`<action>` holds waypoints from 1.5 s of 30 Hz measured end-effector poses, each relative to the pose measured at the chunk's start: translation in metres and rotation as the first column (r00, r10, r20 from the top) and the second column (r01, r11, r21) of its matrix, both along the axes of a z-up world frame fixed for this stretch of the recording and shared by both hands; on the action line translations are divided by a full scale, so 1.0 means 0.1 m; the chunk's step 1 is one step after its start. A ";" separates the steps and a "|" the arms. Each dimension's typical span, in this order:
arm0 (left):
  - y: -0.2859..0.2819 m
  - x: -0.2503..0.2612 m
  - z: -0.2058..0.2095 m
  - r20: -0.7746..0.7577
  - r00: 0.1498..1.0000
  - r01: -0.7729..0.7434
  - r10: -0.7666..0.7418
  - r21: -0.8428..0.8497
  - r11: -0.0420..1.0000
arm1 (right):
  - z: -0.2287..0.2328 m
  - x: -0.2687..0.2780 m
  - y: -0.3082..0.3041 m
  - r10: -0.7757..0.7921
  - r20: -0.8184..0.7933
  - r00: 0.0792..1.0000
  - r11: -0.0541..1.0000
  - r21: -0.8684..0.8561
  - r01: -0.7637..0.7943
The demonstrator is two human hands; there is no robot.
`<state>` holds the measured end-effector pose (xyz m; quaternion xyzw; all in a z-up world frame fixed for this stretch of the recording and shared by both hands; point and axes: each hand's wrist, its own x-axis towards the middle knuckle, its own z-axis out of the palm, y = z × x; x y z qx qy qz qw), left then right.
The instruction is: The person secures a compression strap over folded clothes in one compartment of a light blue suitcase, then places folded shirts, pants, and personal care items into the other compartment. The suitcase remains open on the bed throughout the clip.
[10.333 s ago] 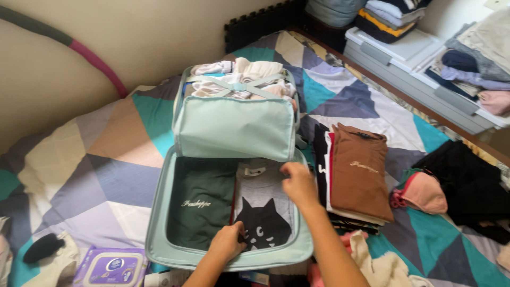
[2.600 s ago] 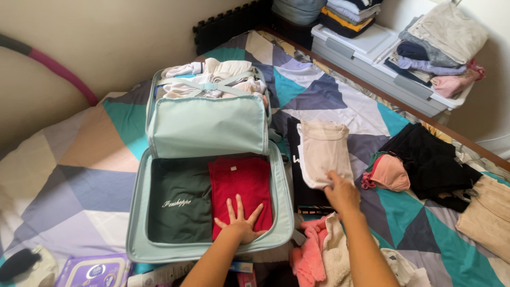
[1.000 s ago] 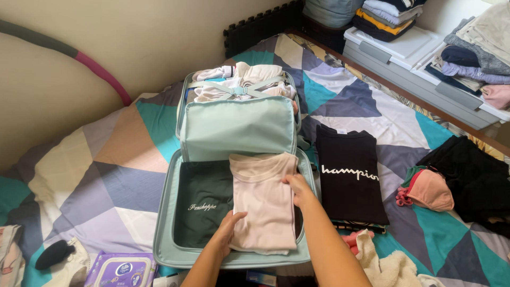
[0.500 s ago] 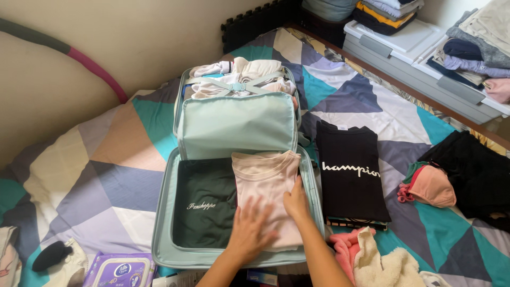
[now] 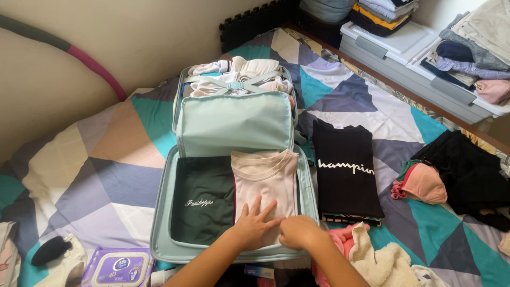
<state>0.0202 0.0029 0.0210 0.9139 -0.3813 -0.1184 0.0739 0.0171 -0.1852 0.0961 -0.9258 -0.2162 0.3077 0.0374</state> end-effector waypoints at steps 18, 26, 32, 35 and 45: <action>-0.35 0.98 0.27 0.061 0.963 -0.258 0.263 -0.090 0.962 | -0.27 1.71 -0.43 -0.551 0.533 0.642 0.829 0.443 0.343; -0.54 1.35 0.19 -0.063 0.944 -0.325 0.323 -0.034 0.945 | -0.28 1.31 -0.37 -0.580 0.532 0.617 0.768 0.610 0.196; -0.44 1.11 0.02 0.031 0.916 -0.373 0.401 -0.309 0.875 | -0.13 0.74 -1.05 -0.701 0.407 0.586 0.706 0.511 0.490; -0.47 1.13 0.11 -0.046 0.914 -0.406 0.404 -0.096 0.909 | -0.18 0.49 -1.30 -0.594 0.104 0.798 0.797 -0.063 0.601; -0.37 0.72 -0.04 -0.198 0.922 -0.364 0.333 -0.147 0.920 | -0.63 0.26 -1.84 -0.475 0.161 0.865 0.866 0.262 0.426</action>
